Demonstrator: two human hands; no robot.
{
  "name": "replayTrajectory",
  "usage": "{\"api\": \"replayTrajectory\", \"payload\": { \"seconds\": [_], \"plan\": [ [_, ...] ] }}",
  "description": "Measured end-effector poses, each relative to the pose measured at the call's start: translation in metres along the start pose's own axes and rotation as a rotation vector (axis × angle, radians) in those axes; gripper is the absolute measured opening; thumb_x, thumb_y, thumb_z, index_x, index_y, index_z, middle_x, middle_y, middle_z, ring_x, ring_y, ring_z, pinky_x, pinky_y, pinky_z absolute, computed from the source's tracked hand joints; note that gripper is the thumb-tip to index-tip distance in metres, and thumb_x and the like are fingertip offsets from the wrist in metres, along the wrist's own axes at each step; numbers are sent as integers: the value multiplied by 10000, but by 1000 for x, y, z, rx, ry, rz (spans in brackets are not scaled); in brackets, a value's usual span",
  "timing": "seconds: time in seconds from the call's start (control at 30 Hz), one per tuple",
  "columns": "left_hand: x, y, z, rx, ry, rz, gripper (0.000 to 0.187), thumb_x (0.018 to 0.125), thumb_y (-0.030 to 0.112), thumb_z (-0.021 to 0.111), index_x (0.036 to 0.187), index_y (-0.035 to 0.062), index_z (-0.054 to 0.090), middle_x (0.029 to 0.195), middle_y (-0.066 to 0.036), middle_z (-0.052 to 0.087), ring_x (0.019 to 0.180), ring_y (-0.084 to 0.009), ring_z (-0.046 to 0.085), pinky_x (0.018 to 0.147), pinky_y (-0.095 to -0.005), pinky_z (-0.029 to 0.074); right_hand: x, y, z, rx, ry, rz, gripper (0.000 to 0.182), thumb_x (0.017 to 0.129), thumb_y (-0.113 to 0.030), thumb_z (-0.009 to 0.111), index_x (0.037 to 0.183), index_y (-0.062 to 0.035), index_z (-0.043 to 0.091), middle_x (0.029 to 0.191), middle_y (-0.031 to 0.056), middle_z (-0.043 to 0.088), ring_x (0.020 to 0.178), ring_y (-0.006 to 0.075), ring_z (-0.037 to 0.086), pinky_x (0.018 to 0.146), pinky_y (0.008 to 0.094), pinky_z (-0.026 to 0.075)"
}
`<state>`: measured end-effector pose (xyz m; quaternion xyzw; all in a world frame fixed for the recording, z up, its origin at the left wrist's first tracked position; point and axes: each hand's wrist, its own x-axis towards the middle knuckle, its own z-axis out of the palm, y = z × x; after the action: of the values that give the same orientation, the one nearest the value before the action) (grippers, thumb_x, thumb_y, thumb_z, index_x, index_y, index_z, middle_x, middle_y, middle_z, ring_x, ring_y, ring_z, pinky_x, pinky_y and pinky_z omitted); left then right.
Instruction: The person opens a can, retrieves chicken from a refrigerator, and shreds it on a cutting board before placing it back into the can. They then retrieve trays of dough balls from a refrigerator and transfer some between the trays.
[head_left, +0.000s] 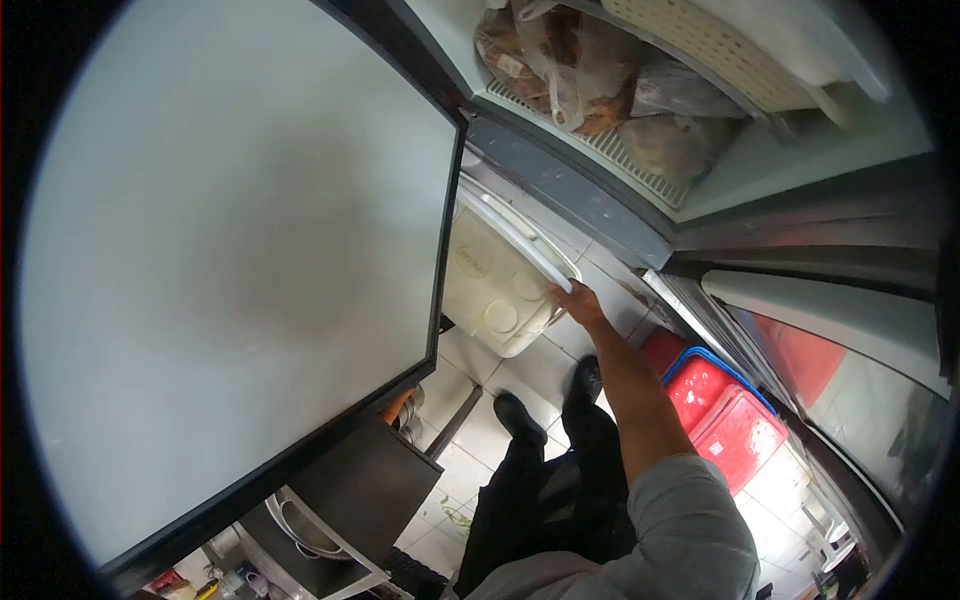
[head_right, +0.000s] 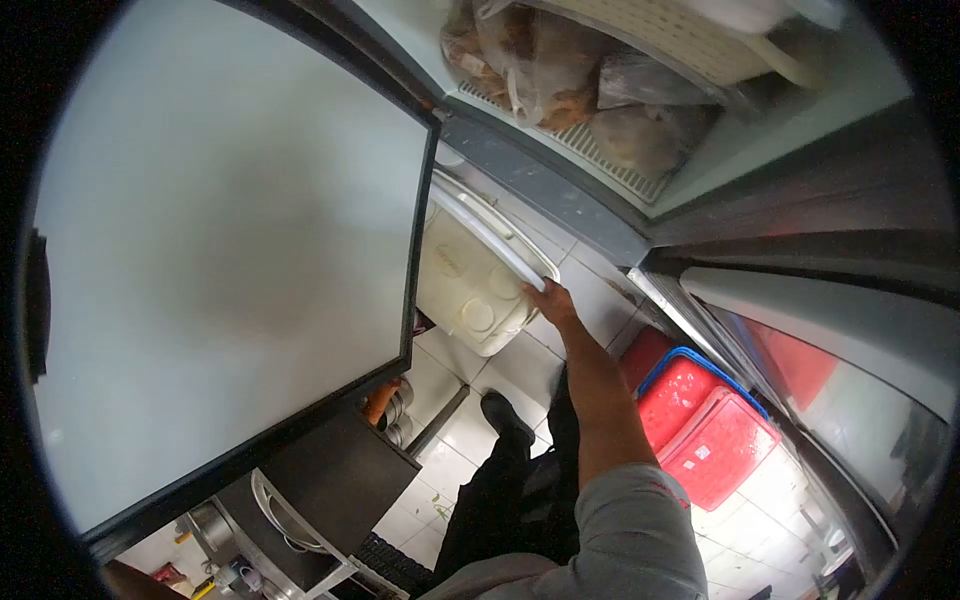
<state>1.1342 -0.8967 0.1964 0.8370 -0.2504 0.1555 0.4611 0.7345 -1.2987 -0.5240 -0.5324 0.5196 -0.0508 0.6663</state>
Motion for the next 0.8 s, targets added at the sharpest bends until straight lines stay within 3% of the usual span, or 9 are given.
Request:
{"api": "replayTrajectory", "payload": {
  "seconds": [0.1,0.17,0.2,0.23,0.53,0.67,0.73,0.77,0.8],
  "plan": [
    [4,-2,13,19,-30,12,446,937,326,484,1296,63,453,1302,-168,495,1140,-301,501,968,-443,426,3,17,14,81,59,-190,622,829,-524,628,1166,-6,563,843,81,657,736,156,612,725,295,494],
    [6,-4,26,35,-51,17,447,936,322,488,1297,61,451,1303,-170,493,1137,-302,502,966,-442,428,-23,-15,2,53,17,-139,574,840,-508,625,1143,-23,582,865,76,658,772,152,612,746,296,494],
    [8,-8,35,47,-58,25,448,936,321,490,1298,61,450,1303,-171,493,1136,-303,503,965,-441,429,6,15,11,-140,48,-72,605,832,-508,634,1190,-26,565,957,112,664,859,170,621,798,312,491],
    [8,-9,40,69,-69,29,448,935,319,492,1299,60,448,1304,-171,492,1134,-303,504,964,-440,430,1,20,11,-85,34,-219,662,826,-538,620,1238,-27,539,1033,155,653,923,208,621,847,330,479],
    [13,-15,63,135,-92,34,455,931,303,509,1305,53,437,1308,-178,487,1123,-308,511,957,-435,439,-44,-24,1,-215,-58,-111,752,792,-604,602,1273,-33,514,991,179,659,948,280,627,880,363,463],
    [18,-13,52,114,-82,35,459,929,296,516,1308,50,431,1310,-181,484,1118,-310,515,953,-433,444,-25,-10,-8,-125,-49,-20,847,711,-635,653,1245,9,526,1117,224,616,1051,312,591,932,389,435],
    [22,-11,47,84,-87,41,461,928,293,520,1309,49,429,1311,-183,483,1115,-311,516,951,-431,446,-6,-2,-15,-156,178,79,810,707,-584,691,1249,-10,511,1157,228,594,1087,320,570,925,397,439],
    [23,-9,47,64,-86,41,462,928,291,522,1310,48,428,1312,-184,482,1114,-312,517,951,-431,447,-2,2,-14,-72,410,121,578,792,-517,647,1086,-30,542,934,198,635,929,304,618,818,385,478],
    [27,-8,50,54,-96,47,463,927,289,524,1311,48,426,1312,-184,482,1112,-312,518,950,-430,448,-8,9,-17,-166,658,142,543,792,-422,680,1139,-42,508,1014,206,610,981,318,592,842,399,470]
  ]
}}
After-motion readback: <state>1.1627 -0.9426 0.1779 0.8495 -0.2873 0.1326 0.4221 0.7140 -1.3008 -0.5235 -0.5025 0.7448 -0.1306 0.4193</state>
